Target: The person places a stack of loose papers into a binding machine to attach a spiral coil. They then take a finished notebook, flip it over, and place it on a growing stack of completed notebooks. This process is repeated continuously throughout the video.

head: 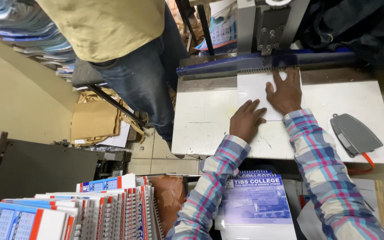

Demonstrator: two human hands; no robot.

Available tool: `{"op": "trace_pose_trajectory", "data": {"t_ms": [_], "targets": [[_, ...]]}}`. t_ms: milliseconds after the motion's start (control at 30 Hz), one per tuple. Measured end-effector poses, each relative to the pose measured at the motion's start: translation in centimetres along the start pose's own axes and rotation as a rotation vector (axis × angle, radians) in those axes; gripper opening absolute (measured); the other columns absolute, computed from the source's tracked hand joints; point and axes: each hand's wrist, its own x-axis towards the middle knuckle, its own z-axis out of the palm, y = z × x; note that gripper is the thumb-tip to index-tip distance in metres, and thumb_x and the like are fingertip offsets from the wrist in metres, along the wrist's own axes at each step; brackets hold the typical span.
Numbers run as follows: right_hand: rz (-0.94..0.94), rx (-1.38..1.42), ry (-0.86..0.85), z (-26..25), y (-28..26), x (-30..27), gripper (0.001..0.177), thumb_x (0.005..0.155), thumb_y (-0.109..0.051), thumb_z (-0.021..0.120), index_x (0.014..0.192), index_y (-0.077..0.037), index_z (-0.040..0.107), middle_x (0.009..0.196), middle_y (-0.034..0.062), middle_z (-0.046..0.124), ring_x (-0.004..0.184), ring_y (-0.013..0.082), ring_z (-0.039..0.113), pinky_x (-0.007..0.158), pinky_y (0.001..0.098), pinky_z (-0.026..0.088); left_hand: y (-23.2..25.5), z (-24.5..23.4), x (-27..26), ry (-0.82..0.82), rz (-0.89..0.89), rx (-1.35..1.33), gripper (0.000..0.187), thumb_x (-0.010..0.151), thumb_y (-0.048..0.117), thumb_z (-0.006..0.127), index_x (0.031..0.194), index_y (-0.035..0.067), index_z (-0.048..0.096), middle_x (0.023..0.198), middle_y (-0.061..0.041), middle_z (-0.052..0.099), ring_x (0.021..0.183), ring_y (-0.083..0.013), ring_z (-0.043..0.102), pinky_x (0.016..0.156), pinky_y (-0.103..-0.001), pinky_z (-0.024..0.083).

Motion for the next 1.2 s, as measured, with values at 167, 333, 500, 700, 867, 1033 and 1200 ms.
{"op": "trace_pose_trajectory", "data": {"t_ms": [167, 333, 500, 700, 867, 1033, 1200], "targets": [[-0.083, 0.064, -0.344, -2.8, 3.9, -3.0, 0.073, 0.106, -0.063, 0.047, 0.162, -0.017, 0.057, 0.167, 0.0305, 0.046, 0.161, 0.0478, 0.034, 0.134, 0.0584, 0.022, 0.4, -1.0, -0.4, 0.077, -0.002, 0.03, 0.046, 0.107, 0.053, 0.055, 0.148, 0.035, 0.066, 0.165, 0.001, 0.056, 0.158, -0.0274, 0.047, 0.135, -0.042, 0.039], [-0.013, -0.292, -0.24, -6.9, 13.1, -12.0, 0.058, 0.109, -0.054, 0.041, 0.15, -0.021, 0.066, 0.158, 0.0127, 0.062, 0.154, 0.044, 0.048, 0.124, 0.0595, 0.032, 0.4, -0.6, -0.5, 0.294, 0.119, -0.027, 0.032, 0.1, 0.025, 0.077, 0.132, 0.022, 0.076, 0.154, -0.008, 0.065, 0.149, -0.036, 0.055, 0.096, -0.054, 0.062], [-0.101, -0.531, 0.168, -6.1, 15.7, -16.1, 0.053, 0.102, -0.042, 0.064, 0.148, -0.015, 0.069, 0.15, 0.0092, 0.073, 0.131, 0.0269, 0.07, 0.075, 0.0471, 0.06, 0.6, -0.9, -0.4, 0.274, 0.107, -0.009, 0.029, 0.1, 0.024, 0.077, 0.128, 0.023, 0.076, 0.152, -0.008, 0.067, 0.148, -0.0344, 0.056, 0.09, -0.053, 0.063], [-0.16, -0.642, 0.42, -6.2, 14.8, -17.1, 0.05, 0.099, -0.039, 0.079, 0.144, -0.018, 0.078, 0.145, 0.0006, 0.079, 0.129, 0.0211, 0.076, 0.086, 0.0375, 0.054, 0.4, -0.7, -0.3, 0.268, 0.112, -0.005, 0.026, 0.1, 0.024, 0.077, 0.126, 0.023, 0.074, 0.153, -0.007, 0.065, 0.147, -0.0337, 0.057, 0.08, -0.051, 0.064], [-0.148, -0.659, 0.448, -5.7, 15.0, -17.1, 0.048, 0.101, -0.042, 0.078, 0.145, -0.02, 0.08, 0.146, -0.0013, 0.08, 0.13, 0.0195, 0.076, 0.092, 0.0359, 0.052, 0.2, -0.2, -0.4, 0.35, 0.151, -0.005, 0.03, 0.1, 0.025, 0.078, 0.13, 0.023, 0.076, 0.153, -0.007, 0.066, 0.148, -0.0332, 0.057, 0.088, -0.05, 0.065], [-0.144, -0.581, 0.405, -6.3, 15.4, -16.8, 0.05, 0.107, -0.042, 0.073, 0.15, -0.017, 0.079, 0.151, 0.0014, 0.077, 0.132, 0.0226, 0.073, 0.095, 0.0396, 0.052, 0.5, -0.2, -0.3, 0.454, 0.209, -0.005, 0.031, 0.098, 0.023, 0.082, 0.128, 0.021, 0.078, 0.148, -0.01, 0.069, 0.142, -0.0357, 0.062, 0.094, -0.05, 0.064], [0.075, 0.083, 0.058, -9.7, 13.0, -18.0, 0.071, 0.106, -0.053, 0.05, 0.155, -0.003, 0.058, 0.175, 0.0274, 0.042, 0.163, 0.0491, 0.026, 0.125, 0.0691, 0.007, -0.5, -0.6, 0.2, 0.504, 0.404, 0.394, 0.024, 0.101, 0.016, 0.074, 0.123, 0.008, 0.068, 0.132, -0.016, 0.071, 0.114, -0.035, 0.068, 0.099, -0.05, 0.057]]}}
